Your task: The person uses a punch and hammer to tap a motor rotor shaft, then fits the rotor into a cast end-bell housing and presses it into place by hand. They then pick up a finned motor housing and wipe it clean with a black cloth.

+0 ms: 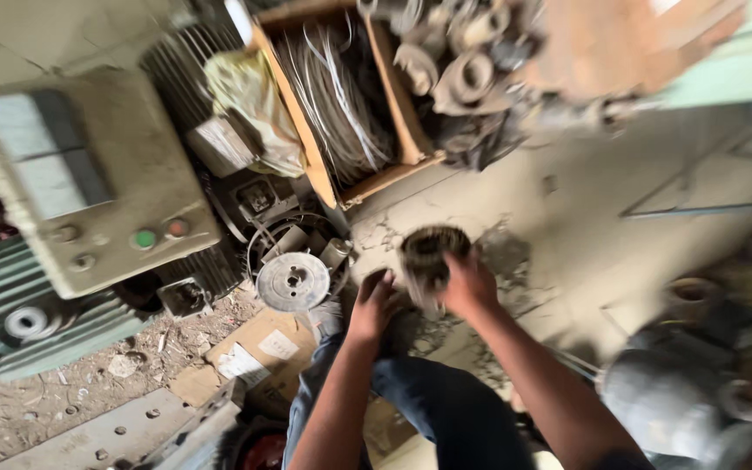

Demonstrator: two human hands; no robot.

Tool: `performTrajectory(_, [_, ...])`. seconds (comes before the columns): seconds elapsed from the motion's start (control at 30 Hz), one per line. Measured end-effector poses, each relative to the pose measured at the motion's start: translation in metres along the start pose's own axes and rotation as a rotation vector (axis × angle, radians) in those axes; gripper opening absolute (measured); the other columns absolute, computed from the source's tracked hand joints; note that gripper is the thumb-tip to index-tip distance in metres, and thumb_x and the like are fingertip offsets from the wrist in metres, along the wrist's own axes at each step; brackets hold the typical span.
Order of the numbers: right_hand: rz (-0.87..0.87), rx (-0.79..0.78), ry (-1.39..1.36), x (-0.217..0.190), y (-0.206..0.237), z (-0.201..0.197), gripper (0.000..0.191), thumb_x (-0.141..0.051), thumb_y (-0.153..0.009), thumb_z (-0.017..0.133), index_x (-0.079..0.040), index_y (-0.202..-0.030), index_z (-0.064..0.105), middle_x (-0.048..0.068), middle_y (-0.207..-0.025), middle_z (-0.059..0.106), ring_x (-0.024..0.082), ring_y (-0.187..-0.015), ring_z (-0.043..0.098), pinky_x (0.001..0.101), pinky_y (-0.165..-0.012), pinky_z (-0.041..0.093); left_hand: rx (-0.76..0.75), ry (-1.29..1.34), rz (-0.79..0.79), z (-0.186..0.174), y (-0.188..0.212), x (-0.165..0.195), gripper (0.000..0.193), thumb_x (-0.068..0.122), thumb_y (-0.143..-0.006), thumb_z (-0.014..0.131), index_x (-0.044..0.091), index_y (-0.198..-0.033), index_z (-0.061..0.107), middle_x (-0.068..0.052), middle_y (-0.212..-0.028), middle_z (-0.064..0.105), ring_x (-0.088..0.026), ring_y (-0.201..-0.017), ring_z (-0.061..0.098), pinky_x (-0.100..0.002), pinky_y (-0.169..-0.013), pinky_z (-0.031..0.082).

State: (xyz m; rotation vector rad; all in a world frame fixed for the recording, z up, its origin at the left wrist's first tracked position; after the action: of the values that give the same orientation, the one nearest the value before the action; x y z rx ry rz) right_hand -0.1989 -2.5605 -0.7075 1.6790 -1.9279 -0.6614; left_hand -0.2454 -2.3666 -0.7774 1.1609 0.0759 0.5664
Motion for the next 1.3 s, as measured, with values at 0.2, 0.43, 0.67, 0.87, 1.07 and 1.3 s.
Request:
performTrajectory(0.2, [-0.092,-0.066,-0.210,-0.040,0.233,-0.239,0.121,-0.042,-0.062,0.094,-0.021,-0.160,0.027,0.037,-0.152,0.031,0.047,-0.113,0.062,0.0441,-0.082,0.061,-0.160,-0.080,-0.183,0.013,0.214,0.032,0.076,0.065,-0.100,0.037,0.008,-0.150,0.048,-0.030,-0.150,0.051,-0.048,-0.136,0.045,-0.057,-0.108,0.038])
performTrajectory(0.43, [-0.952,0.292,-0.554,-0.076,0.420,-0.461,0.113,-0.035,-0.051,0.097,-0.006,-0.142,0.037,0.029,-0.139,0.051,0.044,-0.125,0.059,0.0483,-0.103,0.049,-0.712,0.387,0.135,0.061,0.419,0.122,0.094,0.075,-0.096,0.027,0.005,-0.157,0.039,-0.016,-0.153,0.054,-0.030,-0.141,0.052,-0.045,-0.120,0.040])
performTrajectory(0.67, [-1.605,0.348,-0.571,-0.165,0.439,-0.532,0.111,-0.038,-0.059,0.095,-0.010,-0.147,0.033,0.028,-0.148,0.045,0.044,-0.133,0.054,0.0512,-0.107,0.048,-0.434,0.304,0.959,0.020,0.545,0.224,0.068,0.055,-0.110,0.045,0.000,-0.150,0.046,-0.017,-0.141,0.059,-0.030,-0.132,0.055,-0.048,-0.118,0.042])
performTrajectory(0.87, [-1.846,0.259,-0.433,-0.293,0.456,-0.565,0.109,-0.049,-0.061,0.092,-0.013,-0.146,0.034,0.029,-0.152,0.043,0.046,-0.139,0.049,0.0543,-0.108,0.048,-0.528,0.450,1.313,-0.053,0.651,0.288,0.075,0.062,-0.107,0.051,-0.001,-0.147,0.050,-0.017,-0.143,0.059,-0.027,-0.134,0.055,-0.043,-0.119,0.041])
performTrajectory(1.07, [-1.990,0.110,-0.361,-0.470,0.453,-0.549,0.113,-0.047,-0.059,0.094,-0.014,-0.150,0.035,0.026,-0.154,0.043,0.043,-0.141,0.049,0.0563,-0.112,0.045,-0.403,0.658,1.390,-0.208,0.668,0.324,0.074,0.062,-0.099,0.053,0.005,-0.147,0.048,-0.015,-0.143,0.058,-0.026,-0.132,0.055,-0.042,-0.116,0.041])
performTrajectory(1.3, [-1.897,-0.039,-0.356,-0.762,0.470,-0.518,0.112,-0.035,-0.054,0.094,-0.013,-0.148,0.036,0.021,-0.154,0.046,0.039,-0.141,0.050,0.0530,-0.115,0.043,-0.151,0.821,1.282,-0.444,0.713,0.405,0.071,0.061,-0.108,0.049,0.001,-0.146,0.047,-0.017,-0.139,0.060,-0.029,-0.129,0.057,-0.046,-0.114,0.043])
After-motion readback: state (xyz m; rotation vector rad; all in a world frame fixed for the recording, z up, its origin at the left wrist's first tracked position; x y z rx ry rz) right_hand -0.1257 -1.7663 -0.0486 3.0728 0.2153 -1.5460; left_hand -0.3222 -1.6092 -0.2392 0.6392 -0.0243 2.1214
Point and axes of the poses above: each hand's wrist, its own y-axis away from the middle knuckle, its own z-axis out of the palm, x = y × z, the point moved 2 cm from there along -y, towards the middle knuckle
